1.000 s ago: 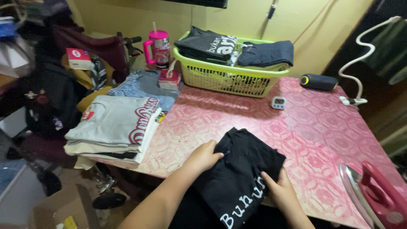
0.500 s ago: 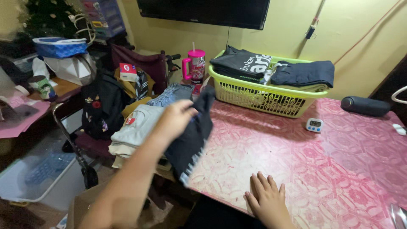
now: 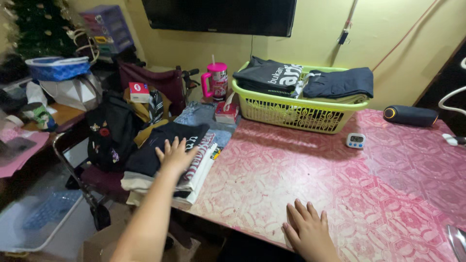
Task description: The person irons a black t-shirt on a table, smoothing it with their hands and using a red iron. After finishing, they fold the shirt and place it on a stack of other folded clothes.
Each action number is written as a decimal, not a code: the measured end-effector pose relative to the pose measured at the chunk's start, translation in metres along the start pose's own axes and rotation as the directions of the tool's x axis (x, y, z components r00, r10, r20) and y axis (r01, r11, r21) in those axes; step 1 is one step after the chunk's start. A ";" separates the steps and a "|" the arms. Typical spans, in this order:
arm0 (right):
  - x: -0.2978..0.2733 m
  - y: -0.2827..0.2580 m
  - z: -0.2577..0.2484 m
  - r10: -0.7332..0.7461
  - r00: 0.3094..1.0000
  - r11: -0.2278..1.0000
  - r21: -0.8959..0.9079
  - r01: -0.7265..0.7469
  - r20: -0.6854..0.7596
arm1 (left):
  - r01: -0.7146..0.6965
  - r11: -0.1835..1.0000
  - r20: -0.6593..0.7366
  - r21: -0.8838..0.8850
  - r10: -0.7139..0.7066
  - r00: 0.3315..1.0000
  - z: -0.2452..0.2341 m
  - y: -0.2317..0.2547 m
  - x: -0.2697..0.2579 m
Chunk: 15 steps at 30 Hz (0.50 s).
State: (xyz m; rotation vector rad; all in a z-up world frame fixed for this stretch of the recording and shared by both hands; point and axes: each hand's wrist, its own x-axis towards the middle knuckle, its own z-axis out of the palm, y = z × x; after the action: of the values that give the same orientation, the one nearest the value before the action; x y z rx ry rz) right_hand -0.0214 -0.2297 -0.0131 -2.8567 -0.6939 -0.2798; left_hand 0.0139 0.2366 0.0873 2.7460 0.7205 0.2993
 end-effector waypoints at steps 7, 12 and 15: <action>-0.008 0.001 -0.006 -0.015 1.000 1.000 -0.014 0.015 0.018 | -0.062 0.998 -0.175 -0.004 0.060 0.983 0.042 -0.015 -0.014; 0.002 -0.002 -0.007 -0.020 1.000 0.999 0.033 0.020 -0.017 | -0.171 0.984 -0.292 -0.043 0.151 0.944 0.060 -0.021 -0.006; -0.001 -0.001 -0.011 -0.021 1.000 0.999 0.035 0.021 -0.002 | -0.167 0.985 -0.417 -0.049 0.131 0.899 0.075 -0.022 -0.013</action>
State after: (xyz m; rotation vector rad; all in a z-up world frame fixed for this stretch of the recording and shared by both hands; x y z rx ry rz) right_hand -0.0244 -0.2314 -0.0024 -2.8169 -0.7223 -0.2697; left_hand 0.0130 0.2323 0.0085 2.6857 0.5737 0.9448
